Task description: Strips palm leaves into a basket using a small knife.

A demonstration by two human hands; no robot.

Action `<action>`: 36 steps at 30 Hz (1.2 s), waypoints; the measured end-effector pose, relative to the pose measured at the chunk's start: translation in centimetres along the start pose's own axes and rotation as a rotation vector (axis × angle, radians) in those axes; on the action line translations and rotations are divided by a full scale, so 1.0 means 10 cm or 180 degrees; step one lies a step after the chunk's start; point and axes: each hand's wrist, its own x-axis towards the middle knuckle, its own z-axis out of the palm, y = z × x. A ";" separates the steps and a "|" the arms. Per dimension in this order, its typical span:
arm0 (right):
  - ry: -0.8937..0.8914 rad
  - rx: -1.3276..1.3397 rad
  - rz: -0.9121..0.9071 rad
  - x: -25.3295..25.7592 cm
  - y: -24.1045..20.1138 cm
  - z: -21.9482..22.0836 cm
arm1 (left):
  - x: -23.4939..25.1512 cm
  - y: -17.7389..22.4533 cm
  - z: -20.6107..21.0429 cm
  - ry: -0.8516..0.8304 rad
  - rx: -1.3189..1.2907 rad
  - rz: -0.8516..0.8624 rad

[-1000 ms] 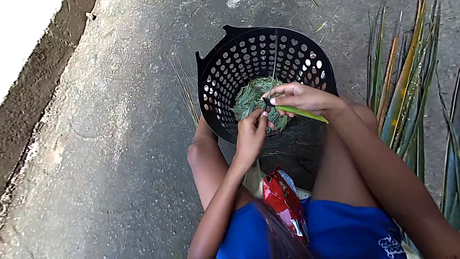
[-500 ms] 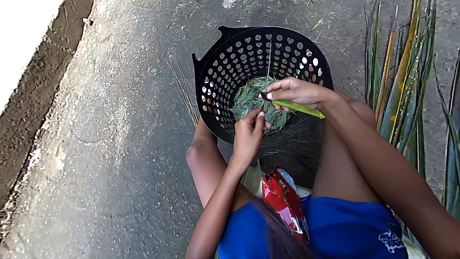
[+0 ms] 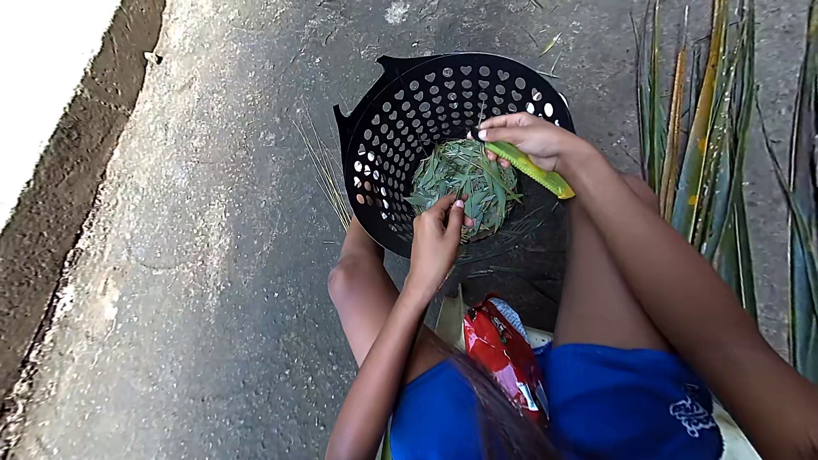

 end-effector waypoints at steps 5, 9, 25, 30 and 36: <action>0.0207 0.0225 -0.0094 -0.05 0.02 -0.03 | 0.10 0.03 -0.07 -0.0376 -0.0787 -0.0482; -0.0143 0.0233 -0.0384 -0.13 0.06 -0.02 | 0.16 0.13 -0.16 -0.0666 -0.1941 -0.1207; -0.1362 0.0081 0.0052 -0.30 -0.03 0.14 | 0.10 0.03 0.02 0.0648 0.0542 0.0629; -0.1435 0.0085 0.0099 -0.29 -0.04 0.18 | 0.04 0.06 0.06 0.0921 0.0757 0.1032; -0.1694 -0.0006 -0.0055 -0.28 -0.02 0.20 | 0.02 0.06 0.05 0.1080 0.0853 0.1202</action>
